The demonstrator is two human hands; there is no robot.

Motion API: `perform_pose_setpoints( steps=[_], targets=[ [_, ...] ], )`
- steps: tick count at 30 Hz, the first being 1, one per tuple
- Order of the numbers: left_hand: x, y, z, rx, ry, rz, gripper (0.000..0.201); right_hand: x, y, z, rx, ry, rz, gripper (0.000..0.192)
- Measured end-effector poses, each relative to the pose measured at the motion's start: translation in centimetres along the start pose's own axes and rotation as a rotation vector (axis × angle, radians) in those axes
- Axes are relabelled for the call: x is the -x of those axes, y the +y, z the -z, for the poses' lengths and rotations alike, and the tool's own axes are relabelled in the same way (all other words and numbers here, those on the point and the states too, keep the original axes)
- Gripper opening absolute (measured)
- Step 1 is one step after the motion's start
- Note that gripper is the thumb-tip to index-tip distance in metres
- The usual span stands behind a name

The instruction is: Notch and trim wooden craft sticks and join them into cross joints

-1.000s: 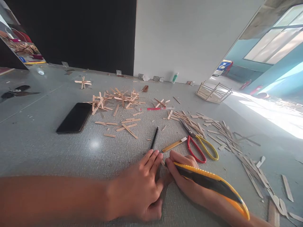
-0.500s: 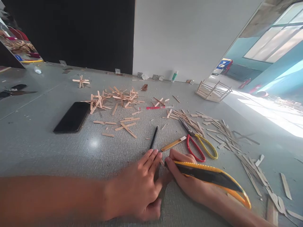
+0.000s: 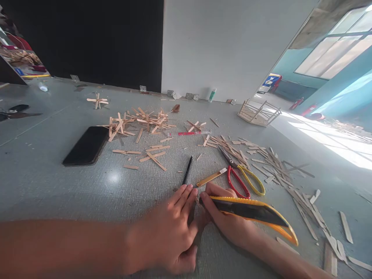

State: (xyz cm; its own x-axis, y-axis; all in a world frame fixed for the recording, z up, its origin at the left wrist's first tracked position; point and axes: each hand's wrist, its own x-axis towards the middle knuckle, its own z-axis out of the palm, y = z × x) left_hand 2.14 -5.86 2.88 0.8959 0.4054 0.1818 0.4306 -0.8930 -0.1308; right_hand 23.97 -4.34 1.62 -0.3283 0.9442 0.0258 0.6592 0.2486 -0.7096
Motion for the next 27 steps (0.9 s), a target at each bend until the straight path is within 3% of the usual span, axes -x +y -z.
perform_pose_setpoints(
  steps=[5, 9, 13, 16, 20, 22, 27],
  targets=[
    [0.4, 0.1, -0.7, 0.001, 0.068, 0.045, 0.059, -0.1, -0.3, 0.1, -0.072, 0.061, -0.004, 0.043],
    [0.6, -0.3, -0.5, -0.004, 0.139, 0.096, 0.034, -0.1, 0.0, 0.2, -0.169, 0.173, -0.024, 0.039],
    [0.2, -1.0, 0.3, 0.261, -0.005, 0.254, 0.02, 0.1, 0.3, 0.3, -0.195, 0.2, -0.033, 0.038],
    [0.0, -1.1, 1.1, 0.499, -0.002, 0.367, 0.017, 0.2, 0.2, 0.5, -0.227, 0.217, -0.029, 0.039],
    [-0.2, -1.5, 4.4, 1.056, -0.003, 0.631, 0.016, 0.2, 0.1, 0.6, -0.284, 0.228, -0.032, 0.039],
    [-0.3, -1.9, 6.4, 1.294, -0.02, 0.678, 0.015, 0.1, 0.2, 0.6, -0.313, 0.215, -0.054, 0.039],
    [0.1, -2.6, 9.1, 1.471, 0.033, 0.729, 0.023, 0.1, 0.3, 0.6, -0.295, 0.2, -0.079, 0.039]
  ],
)
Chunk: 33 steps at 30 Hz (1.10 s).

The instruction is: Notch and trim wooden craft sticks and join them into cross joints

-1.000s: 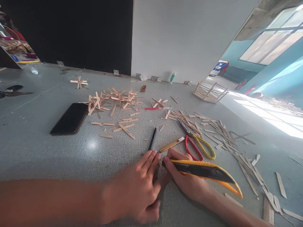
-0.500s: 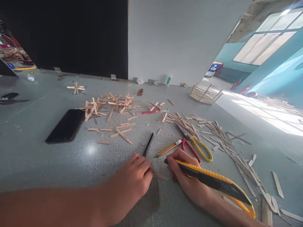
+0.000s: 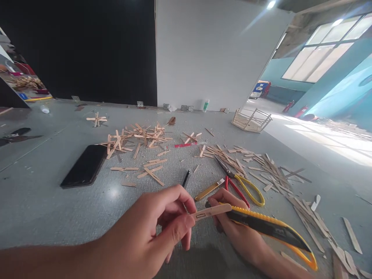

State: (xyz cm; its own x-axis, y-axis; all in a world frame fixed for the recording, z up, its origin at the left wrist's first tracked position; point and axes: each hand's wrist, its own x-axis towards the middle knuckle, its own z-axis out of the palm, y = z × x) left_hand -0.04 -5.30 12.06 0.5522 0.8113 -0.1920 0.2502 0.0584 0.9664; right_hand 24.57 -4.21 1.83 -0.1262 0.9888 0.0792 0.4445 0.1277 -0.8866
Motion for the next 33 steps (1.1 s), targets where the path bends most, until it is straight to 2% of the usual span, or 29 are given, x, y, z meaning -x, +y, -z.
perform_pose_setpoints(
  steps=[4, 10, 15, 19, 24, 27, 33],
  targets=[
    [0.43, 0.16, 0.26, 0.014, -0.015, -0.038, 0.027, -0.02, -0.46, 0.11, 0.078, -0.006, -0.001, 0.039],
    [0.77, 0.82, 0.28, 0.062, -0.001, -0.02, 0.017, -0.2, -0.64, 0.17, 0.107, -0.016, 0.008, 0.042],
    [0.84, 0.86, 0.08, 0.022, 0.058, -0.066, 0.03, -0.2, -0.19, 0.05, 0.063, -0.019, 0.004, 0.039],
    [0.84, 0.55, 0.25, 0.03, -0.002, -0.055, 0.03, -0.06, 0.05, 0.02, 0.051, -0.03, -0.007, 0.04],
    [0.64, 0.27, 0.51, -0.007, 0.003, -0.047, 0.028, -0.01, -0.04, 0.19, 0.087, -0.027, 0.002, 0.042],
    [0.55, 0.1, 0.42, -0.021, 0.064, -0.102, 0.022, -0.1, -0.43, 0.26, 0.112, -0.022, 0.012, 0.042],
    [0.57, 0.22, 0.23, -0.176, 0.289, -0.261, 0.014, -0.19, -0.6, 0.22, 0.142, -0.002, 0.039, 0.042]
  ],
)
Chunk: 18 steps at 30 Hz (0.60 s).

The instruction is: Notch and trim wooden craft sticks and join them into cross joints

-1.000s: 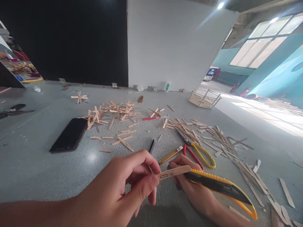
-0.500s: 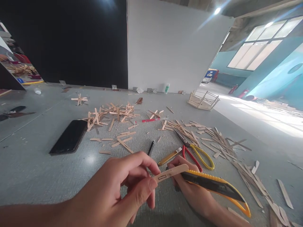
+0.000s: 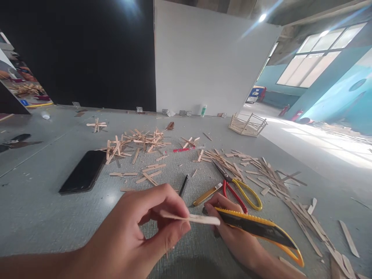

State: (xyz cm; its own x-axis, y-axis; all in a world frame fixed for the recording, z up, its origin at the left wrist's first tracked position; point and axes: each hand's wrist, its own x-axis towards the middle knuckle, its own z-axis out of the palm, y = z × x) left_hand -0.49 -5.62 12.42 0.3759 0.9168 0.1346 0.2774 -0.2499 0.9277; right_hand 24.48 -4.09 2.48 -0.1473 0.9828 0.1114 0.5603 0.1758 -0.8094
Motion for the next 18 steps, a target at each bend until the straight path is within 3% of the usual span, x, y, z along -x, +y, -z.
perform_pose_setpoints(
  steps=[4, 9, 15, 18],
  targets=[
    [-0.1, 0.2, 0.0, -0.031, 0.052, -0.151, 0.014, 0.2, 0.8, -0.2, -0.044, -0.048, -0.046, 0.04],
    [-0.3, 0.2, 0.0, -0.043, 0.052, -0.23, 0.017, 0.2, 1.3, -0.3, -0.062, -0.063, -0.053, 0.039],
    [-0.4, 0.0, 0.0, -0.032, 0.035, -0.125, 0.013, 0.2, 0.8, -0.2, -0.062, -0.061, -0.034, 0.04],
    [-0.7, -0.2, 0.0, 0.074, -0.071, 0.0, 0.012, 0.1, 0.5, -0.1, -0.054, -0.042, -0.041, 0.041]
  ],
)
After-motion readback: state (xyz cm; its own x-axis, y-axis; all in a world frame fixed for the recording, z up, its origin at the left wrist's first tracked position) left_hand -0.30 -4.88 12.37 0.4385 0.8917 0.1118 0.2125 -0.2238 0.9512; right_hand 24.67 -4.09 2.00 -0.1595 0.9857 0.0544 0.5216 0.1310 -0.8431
